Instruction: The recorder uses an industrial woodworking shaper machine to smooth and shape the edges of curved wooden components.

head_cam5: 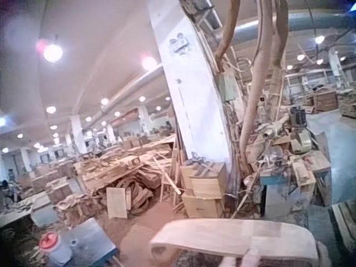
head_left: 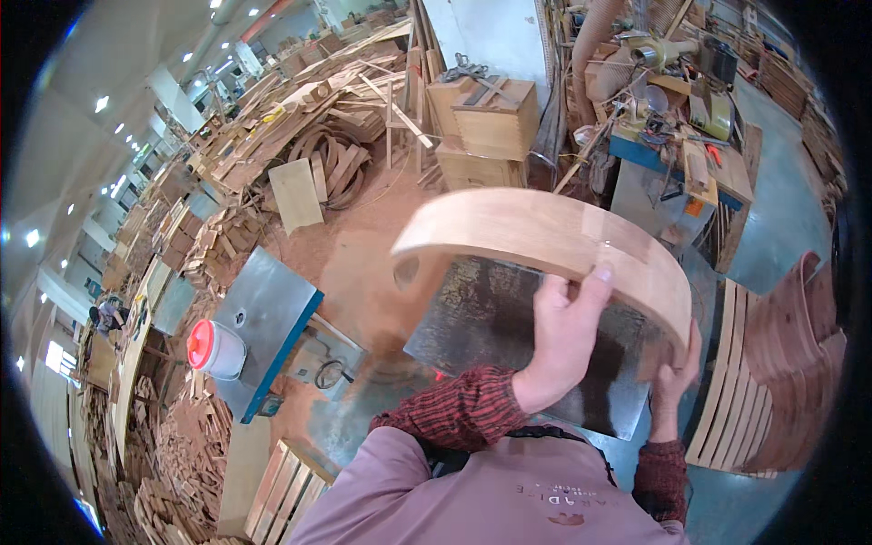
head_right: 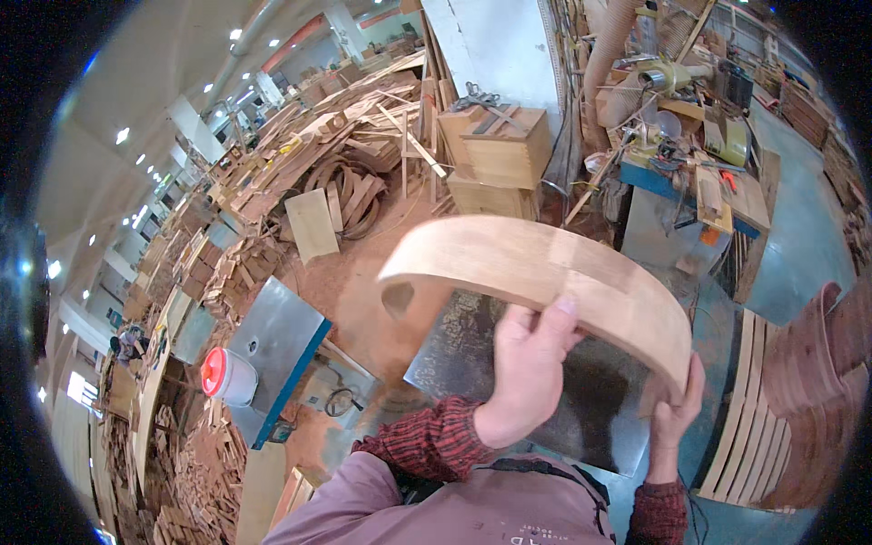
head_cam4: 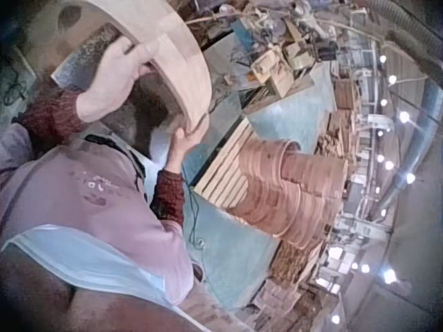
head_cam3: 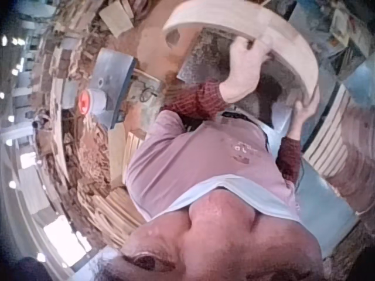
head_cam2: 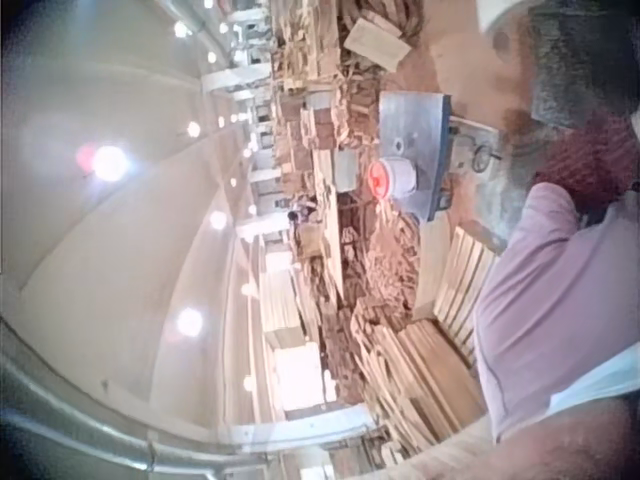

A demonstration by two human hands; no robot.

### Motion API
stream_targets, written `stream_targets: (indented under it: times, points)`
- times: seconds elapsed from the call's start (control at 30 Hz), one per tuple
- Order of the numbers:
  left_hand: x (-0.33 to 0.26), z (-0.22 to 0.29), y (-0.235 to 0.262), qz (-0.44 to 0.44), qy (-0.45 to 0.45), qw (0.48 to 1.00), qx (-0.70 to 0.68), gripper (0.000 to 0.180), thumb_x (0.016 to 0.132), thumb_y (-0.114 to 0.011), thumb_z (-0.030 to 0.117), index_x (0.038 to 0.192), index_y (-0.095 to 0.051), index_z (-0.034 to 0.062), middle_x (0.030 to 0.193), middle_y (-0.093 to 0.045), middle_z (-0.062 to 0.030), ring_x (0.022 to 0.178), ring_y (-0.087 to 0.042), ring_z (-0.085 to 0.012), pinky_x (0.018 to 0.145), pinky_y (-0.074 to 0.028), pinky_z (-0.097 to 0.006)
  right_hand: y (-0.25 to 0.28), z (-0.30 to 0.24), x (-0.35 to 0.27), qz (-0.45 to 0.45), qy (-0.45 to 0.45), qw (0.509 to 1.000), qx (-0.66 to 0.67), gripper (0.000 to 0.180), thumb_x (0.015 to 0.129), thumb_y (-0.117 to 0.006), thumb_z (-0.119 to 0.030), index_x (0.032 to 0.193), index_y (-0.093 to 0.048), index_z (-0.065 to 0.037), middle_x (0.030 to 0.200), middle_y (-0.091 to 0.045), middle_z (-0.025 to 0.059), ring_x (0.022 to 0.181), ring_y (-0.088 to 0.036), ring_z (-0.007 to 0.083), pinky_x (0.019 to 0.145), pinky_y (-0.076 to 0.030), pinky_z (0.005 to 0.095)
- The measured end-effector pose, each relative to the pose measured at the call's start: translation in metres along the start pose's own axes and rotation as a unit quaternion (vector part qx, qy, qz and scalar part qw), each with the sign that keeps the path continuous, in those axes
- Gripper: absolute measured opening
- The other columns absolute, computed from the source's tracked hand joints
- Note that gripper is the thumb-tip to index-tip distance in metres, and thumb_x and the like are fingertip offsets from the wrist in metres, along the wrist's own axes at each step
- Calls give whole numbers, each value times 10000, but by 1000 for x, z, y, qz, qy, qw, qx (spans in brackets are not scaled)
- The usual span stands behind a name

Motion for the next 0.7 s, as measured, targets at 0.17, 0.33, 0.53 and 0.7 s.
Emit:
stream_targets:
  times: [0.17, 0.33, 0.53, 0.7]
  points:
    - [11, -72, -13, -100, -5, 991, 93, 303, 1061, -599, 224, 1273, -593, 8, 1090, -704, -64, 978, -671, -162, 849, -569, -343, 99, 0, -38, 37, -254, 952, -164, 405, 895, -591, 41, 1297, -628, 35, 1198, -661, 101, 1074, -635, 196, 945, -504, 330]
    - [28, -152, -16, -250, -100, 869, 414, 191, 985, -641, 164, 1074, -682, -1, 922, -713, -192, 810, -726, -305, 745, -581, -379, 169, -6, -119, 76, -354, 916, -172, 252, 900, -645, -18, 1145, -645, 43, 1020, -659, 69, 918, -612, 152, 821, -505, 309]
    - [42, -210, 0, -282, -412, 714, 491, 226, 877, -683, 156, 1059, -699, 24, 1182, -702, -167, 1156, -667, -334, 974, -531, -454, 222, -3, -215, 117, -483, 835, -237, 257, 891, -634, -47, 1133, -642, 43, 953, -630, 37, 824, -596, 145, 730, -495, 305]
    - [98, -285, 39, -259, -352, 568, 698, 548, 838, -743, 253, 1303, -609, -4, 1385, -587, -220, 1385, -487, -364, 1173, -347, -531, 230, -11, -255, 189, -492, 836, -155, 282, 890, -611, -22, 1165, -629, 38, 921, -618, 33, 815, -594, 154, 725, -490, 305]
Point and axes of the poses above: each hand's wrist, its own x-axis towards the middle knuckle, its own y-axis out of the back of the hand, z = x × y, the point moved 4 cm from there along x, towards the middle knuckle
